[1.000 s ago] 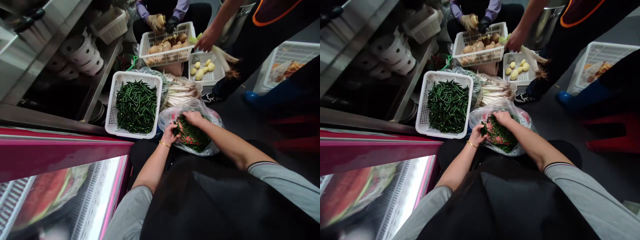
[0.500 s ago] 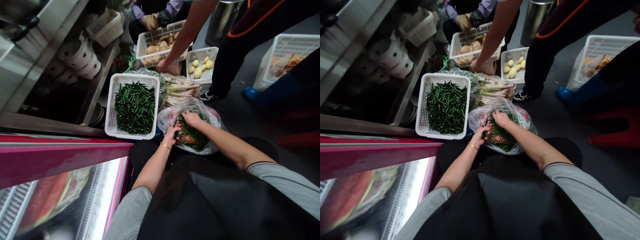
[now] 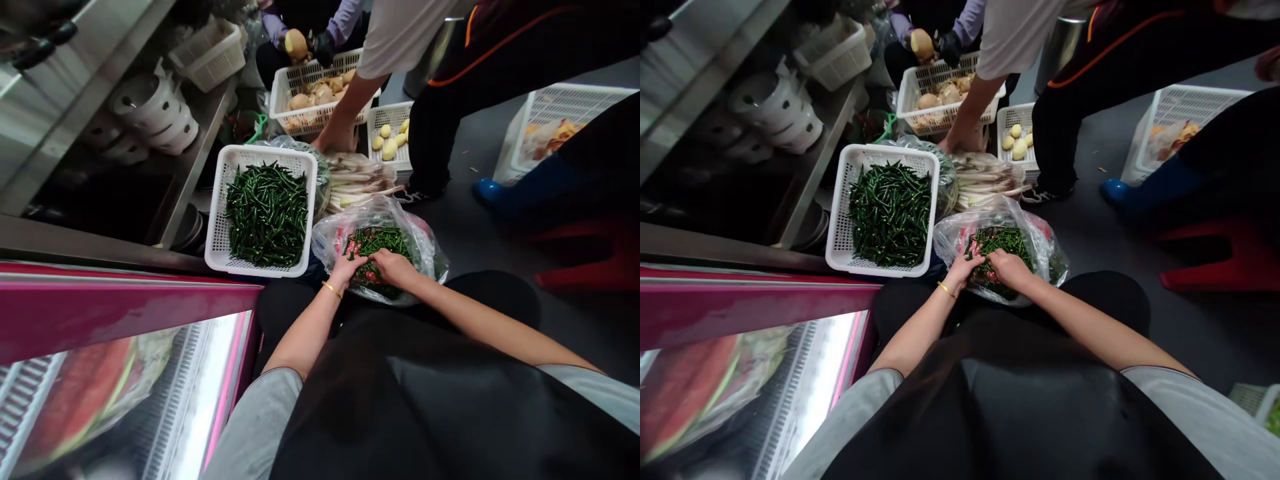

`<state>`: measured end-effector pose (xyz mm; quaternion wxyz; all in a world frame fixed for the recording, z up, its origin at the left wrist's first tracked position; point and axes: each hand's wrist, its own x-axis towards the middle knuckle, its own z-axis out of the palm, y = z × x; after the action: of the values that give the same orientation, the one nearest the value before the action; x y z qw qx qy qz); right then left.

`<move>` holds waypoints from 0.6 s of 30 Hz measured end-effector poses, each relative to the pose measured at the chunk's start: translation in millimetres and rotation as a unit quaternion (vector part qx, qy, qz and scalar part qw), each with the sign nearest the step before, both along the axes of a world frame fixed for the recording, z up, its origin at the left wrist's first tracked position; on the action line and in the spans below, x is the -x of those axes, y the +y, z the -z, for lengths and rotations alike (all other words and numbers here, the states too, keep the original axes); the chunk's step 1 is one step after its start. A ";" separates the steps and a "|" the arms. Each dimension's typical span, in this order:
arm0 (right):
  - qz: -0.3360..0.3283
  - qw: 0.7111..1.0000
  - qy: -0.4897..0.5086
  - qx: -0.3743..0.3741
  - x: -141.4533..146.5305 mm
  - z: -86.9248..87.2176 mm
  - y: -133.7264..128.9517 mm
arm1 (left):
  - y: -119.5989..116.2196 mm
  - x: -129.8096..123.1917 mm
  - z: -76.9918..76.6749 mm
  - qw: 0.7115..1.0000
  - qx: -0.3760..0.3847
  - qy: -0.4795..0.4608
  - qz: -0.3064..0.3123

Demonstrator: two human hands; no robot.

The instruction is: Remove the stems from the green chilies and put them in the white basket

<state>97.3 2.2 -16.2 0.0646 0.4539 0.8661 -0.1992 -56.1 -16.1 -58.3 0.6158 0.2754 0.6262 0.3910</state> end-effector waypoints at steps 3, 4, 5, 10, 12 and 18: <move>0.033 0.998 0.004 0.052 3.9 -2.8 7.7 | -1.1 1.4 -2.4 0.955 -0.179 0.227 0.058; 0.046 0.995 0.015 0.085 4.5 -5.1 11.1 | -0.8 1.4 -3.5 0.930 -0.234 0.276 0.071; 0.062 0.989 0.033 0.132 4.3 -7.9 14.8 | -0.3 1.2 -4.9 0.906 -0.278 0.308 0.081; 0.154 0.912 0.143 0.352 -2.9 -21.6 29.6 | 0.7 -1.1 -15.3 0.862 -0.376 0.329 0.083; 0.161 0.895 0.184 0.373 -5.9 -26.1 29.8 | 1.4 -0.1 -20.7 0.882 -0.366 0.292 0.060; 0.104 0.859 0.286 0.411 -27.0 -37.1 26.6 | 17.8 17.6 -33.8 0.982 -0.095 -0.021 -0.162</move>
<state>124.4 28.8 20.9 -0.0266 0.3968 0.6338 -0.6635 -73.7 1.6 -24.5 0.5285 0.2190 0.6092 0.5492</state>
